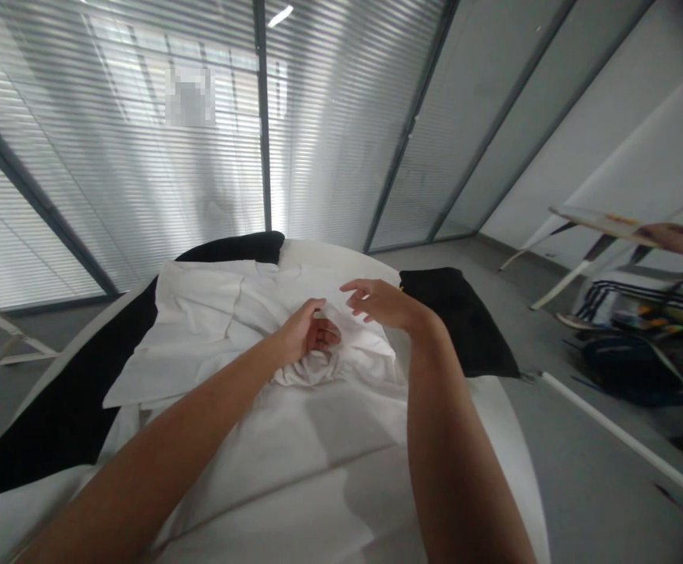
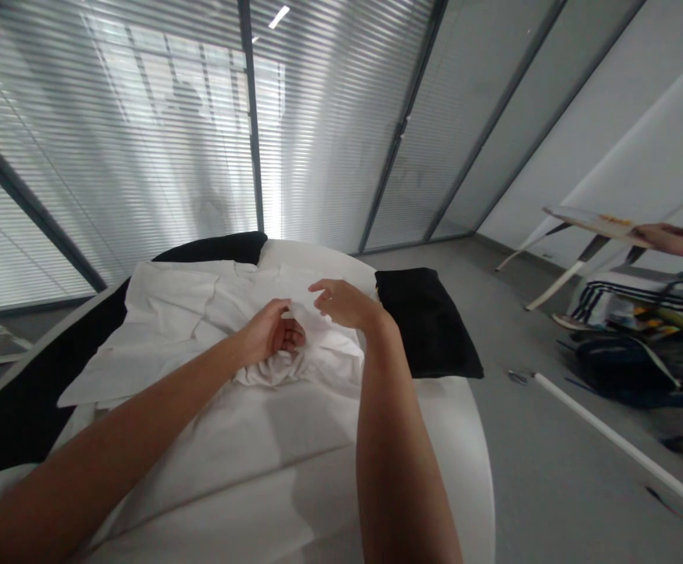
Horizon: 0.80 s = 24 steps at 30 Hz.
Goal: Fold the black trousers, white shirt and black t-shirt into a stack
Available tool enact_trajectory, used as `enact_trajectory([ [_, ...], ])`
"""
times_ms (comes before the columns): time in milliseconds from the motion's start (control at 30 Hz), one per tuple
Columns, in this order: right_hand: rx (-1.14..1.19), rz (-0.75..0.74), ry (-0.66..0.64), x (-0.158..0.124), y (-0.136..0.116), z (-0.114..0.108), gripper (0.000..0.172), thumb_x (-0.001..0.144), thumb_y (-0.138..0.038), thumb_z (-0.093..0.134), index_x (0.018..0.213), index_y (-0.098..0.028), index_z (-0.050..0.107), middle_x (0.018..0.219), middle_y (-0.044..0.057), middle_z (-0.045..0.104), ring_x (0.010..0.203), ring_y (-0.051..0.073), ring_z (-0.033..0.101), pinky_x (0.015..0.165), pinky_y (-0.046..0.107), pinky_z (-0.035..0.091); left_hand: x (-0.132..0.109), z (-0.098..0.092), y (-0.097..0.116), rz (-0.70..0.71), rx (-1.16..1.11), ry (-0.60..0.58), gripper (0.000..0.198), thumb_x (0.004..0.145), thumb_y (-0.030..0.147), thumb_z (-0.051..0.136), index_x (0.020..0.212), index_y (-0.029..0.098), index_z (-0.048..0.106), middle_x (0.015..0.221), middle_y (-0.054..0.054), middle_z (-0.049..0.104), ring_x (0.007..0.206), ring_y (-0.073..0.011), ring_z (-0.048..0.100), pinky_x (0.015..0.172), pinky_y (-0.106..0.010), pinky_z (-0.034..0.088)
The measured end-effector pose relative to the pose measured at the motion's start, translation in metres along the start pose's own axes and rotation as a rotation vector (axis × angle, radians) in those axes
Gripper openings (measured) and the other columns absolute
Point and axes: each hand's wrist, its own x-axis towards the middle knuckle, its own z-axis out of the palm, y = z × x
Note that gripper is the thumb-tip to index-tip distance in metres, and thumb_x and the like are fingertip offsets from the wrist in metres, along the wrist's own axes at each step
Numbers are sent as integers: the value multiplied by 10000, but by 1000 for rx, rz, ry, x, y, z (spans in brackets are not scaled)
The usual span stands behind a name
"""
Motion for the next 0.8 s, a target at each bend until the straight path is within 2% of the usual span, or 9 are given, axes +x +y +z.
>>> enact_trajectory([
  [100, -167, 165, 6, 6, 18, -1, 426, 871, -209, 580, 1294, -151, 582, 1072, 132, 693, 813, 184, 674, 639, 230, 519, -6, 9, -2, 66, 186, -19, 451, 757, 399, 599, 1133, 163, 521, 629, 1, 625, 498, -137, 591, 462, -209, 416],
  [233, -149, 270, -78, 13, 35, 3, 494, 909, -273, 542, 1392, -179, 492, 1164, 137, 674, 878, 207, 679, 591, 237, 525, -13, 22, -7, 125, 504, 56, 831, 771, 298, 648, 1467, 171, 211, 551, 74, 578, 411, -97, 514, 418, -167, 334],
  [333, -137, 268, -126, 18, 37, 7, 486, 938, -282, 506, 1418, -214, 471, 1136, 118, 691, 894, 201, 682, 612, 242, 534, -13, 25, -11, 151, 633, 96, 1046, 774, 243, 683, 1537, 164, -28, 511, 109, 534, 373, -75, 454, 410, -161, 315],
  [367, -164, 267, -128, 19, 36, 8, 477, 942, -275, 500, 1416, -222, 477, 1124, 110, 698, 883, 197, 685, 631, 247, 537, -13, 25, -11, 164, 635, 99, 1069, 772, 215, 687, 1541, 173, -55, 507, 114, 528, 370, -71, 445, 412, -161, 321],
  [433, -226, 259, -129, 19, 35, 9, 453, 940, -256, 508, 1393, -238, 513, 1132, 90, 702, 864, 190, 689, 683, 258, 542, -10, 24, -12, 188, 569, 117, 1032, 774, 174, 682, 1549, 198, 2, 516, 110, 532, 379, -67, 452, 431, -163, 361],
  [500, -276, 236, -124, 19, 34, 9, 430, 935, -246, 519, 1364, -246, 550, 1189, 76, 686, 900, 193, 687, 759, 268, 539, -9, 25, -10, 210, 409, 142, 938, 779, 150, 669, 1538, 215, 122, 564, 89, 565, 434, -72, 513, 501, -182, 450],
  [567, -323, 206, -100, 19, 35, 9, 425, 934, -261, 523, 1357, -240, 561, 1273, 66, 647, 1007, 208, 667, 862, 276, 515, -9, 26, -8, 198, 218, 126, 895, 787, 141, 656, 1522, 234, 155, 639, 66, 604, 524, -91, 595, 617, -247, 541],
  [700, -433, 107, -82, 22, 41, 9, 462, 954, -279, 474, 1406, -195, 508, 1448, 58, 496, 1314, 209, 482, 1088, 272, 354, -14, 31, -8, 102, 39, 2, 1075, 786, 144, 665, 1516, 281, -113, 773, 21, 657, 655, -172, 701, 726, -431, 593],
  [800, -477, 109, -108, 25, 48, 10, 496, 965, -318, 445, 1431, -149, 471, 1494, 89, 423, 1384, 209, 392, 1142, 288, 275, -16, 35, -14, 72, 148, 26, 1159, 789, 140, 660, 1479, 287, -259, 748, 19, 666, 617, -193, 705, 666, -414, 596],
])
